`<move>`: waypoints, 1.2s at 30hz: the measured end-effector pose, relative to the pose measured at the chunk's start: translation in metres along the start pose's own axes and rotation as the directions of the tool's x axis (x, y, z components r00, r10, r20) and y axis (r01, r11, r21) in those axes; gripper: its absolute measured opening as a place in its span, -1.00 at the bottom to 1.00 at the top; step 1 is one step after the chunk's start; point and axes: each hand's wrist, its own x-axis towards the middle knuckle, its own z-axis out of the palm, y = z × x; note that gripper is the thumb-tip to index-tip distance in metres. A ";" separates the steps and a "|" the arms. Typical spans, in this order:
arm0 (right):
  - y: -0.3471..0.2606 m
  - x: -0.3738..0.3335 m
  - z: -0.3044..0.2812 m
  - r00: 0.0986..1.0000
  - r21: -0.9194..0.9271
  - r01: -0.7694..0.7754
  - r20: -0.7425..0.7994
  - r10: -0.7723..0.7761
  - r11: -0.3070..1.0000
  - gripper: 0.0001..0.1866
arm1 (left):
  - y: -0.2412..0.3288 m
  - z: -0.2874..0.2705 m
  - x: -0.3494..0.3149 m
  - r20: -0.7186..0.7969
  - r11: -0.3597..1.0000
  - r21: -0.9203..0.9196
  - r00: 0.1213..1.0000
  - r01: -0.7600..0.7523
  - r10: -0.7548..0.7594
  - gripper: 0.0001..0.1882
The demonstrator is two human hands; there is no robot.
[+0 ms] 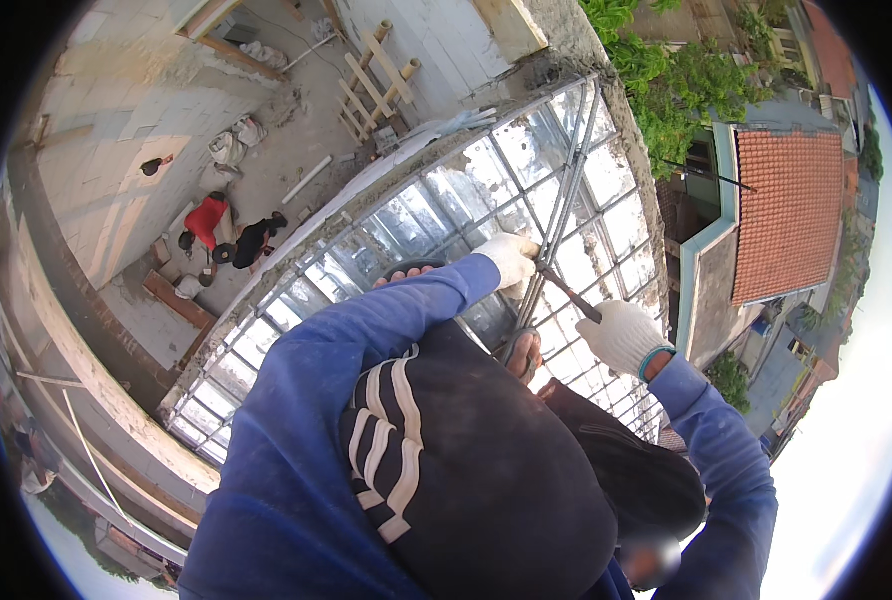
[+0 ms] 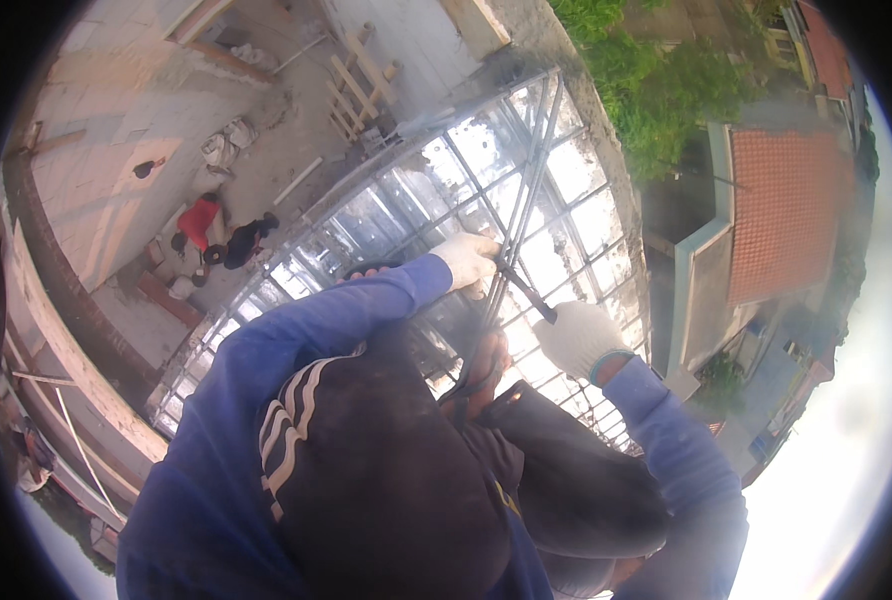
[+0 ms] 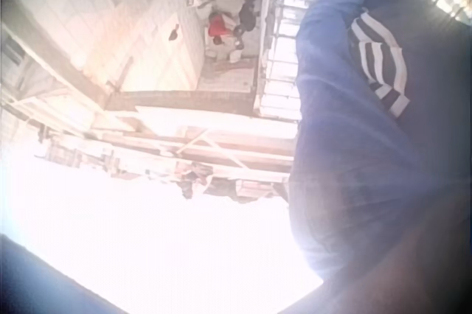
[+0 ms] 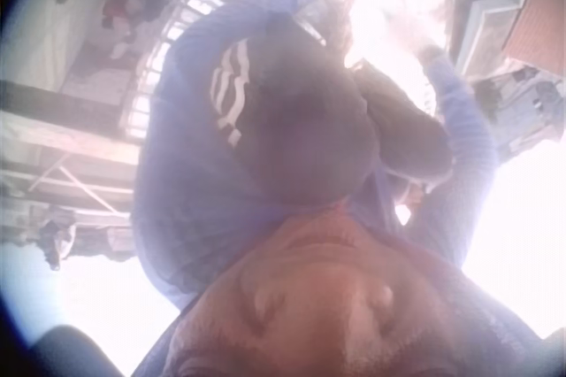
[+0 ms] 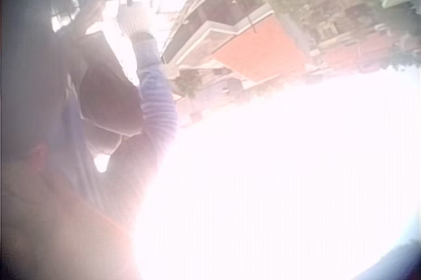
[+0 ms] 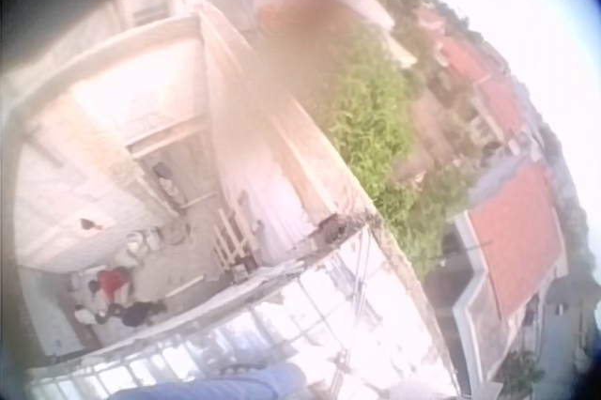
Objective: The person is working on a roof structure, using pliers to bend and secure metal rods into a grid framework. They are positioned on the roof and manipulate the metal components to form the structural grid.
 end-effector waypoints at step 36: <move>0.016 0.003 0.017 0.830 -0.645 0.055 -0.395 -0.395 0.762 -0.46 | 0.031 0.004 -0.031 -0.031 0.998 -0.043 0.999 0.035 -0.037 -0.54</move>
